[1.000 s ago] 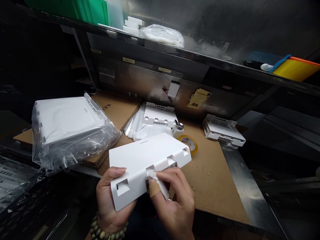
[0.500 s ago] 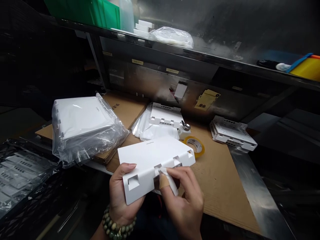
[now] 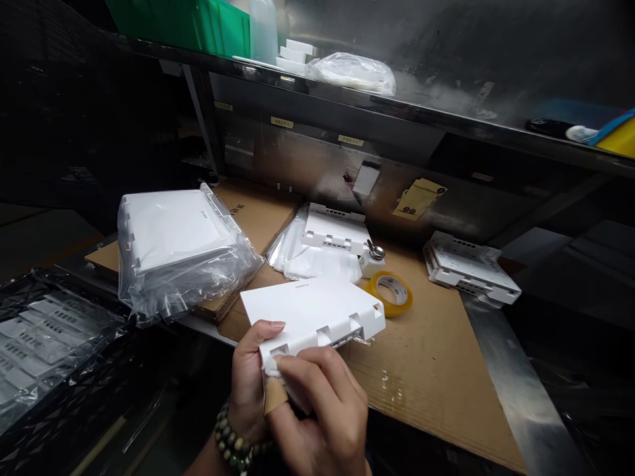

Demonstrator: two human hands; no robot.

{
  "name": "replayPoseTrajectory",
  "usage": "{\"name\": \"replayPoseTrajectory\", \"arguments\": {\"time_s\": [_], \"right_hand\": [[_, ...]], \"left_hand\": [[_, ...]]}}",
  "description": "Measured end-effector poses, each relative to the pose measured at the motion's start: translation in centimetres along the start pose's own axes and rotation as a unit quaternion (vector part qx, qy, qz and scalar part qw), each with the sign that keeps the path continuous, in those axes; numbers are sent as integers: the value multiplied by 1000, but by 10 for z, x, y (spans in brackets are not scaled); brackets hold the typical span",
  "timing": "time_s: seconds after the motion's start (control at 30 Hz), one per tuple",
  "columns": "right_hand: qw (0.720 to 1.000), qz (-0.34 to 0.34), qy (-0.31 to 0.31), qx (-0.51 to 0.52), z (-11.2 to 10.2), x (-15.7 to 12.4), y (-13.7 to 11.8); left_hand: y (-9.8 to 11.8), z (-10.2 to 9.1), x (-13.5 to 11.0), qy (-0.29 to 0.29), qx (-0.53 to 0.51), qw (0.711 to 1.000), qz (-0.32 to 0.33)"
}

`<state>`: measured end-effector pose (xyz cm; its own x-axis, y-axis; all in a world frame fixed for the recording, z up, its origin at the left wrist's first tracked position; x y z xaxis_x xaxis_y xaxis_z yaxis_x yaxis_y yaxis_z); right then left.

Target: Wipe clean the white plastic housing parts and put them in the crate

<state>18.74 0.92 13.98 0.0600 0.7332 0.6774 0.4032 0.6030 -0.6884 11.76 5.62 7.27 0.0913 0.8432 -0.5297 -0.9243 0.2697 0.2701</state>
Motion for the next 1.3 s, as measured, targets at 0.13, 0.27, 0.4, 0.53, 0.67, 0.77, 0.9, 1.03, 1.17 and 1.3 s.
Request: {"name": "replayPoseTrajectory", "arguments": {"time_s": [0.13,0.27,0.4,0.53,0.67,0.77,0.9,1.03,1.17,1.3], "right_hand": [[993,77,-44,79,-8,2,4],[983,151,3,103,-50,2,23],[974,174,83,118,-93,-6,53],[960,200,97,172,-94,-20,67],[939,266,121,183,-81,-30,64],[935,274,127,186,-77,-30,60],[936,271,120,189,-76,-30,61],[947,247,113,172,-69,-27,56],[957,192,138,166,-75,-19,50],[955,106,240,138,-123,-9,57]], "left_hand": [[2,-3,3,37,1,999,-23],[17,0,17,27,-22,999,-11],[23,5,28,23,-55,998,-32],[27,16,27,8,-53,998,-28],[31,17,24,17,-45,999,-9],[32,15,21,25,-29,999,-7],[32,14,15,56,-39,998,0],[32,18,11,26,-29,999,16],[38,12,16,-21,21,997,77],[45,8,19,-127,35,981,141]]}}
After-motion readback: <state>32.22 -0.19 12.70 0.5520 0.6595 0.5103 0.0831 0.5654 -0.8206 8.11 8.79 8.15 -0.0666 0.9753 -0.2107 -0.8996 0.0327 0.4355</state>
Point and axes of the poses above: each hand's wrist, its own x-axis towards the middle knuckle, its own z-axis out of the palm, y = z × x, the point moved 8 cm from there along x, towards the middle knuckle, and after that the axes turned 3 degrees about z, right-handed, at the moved point
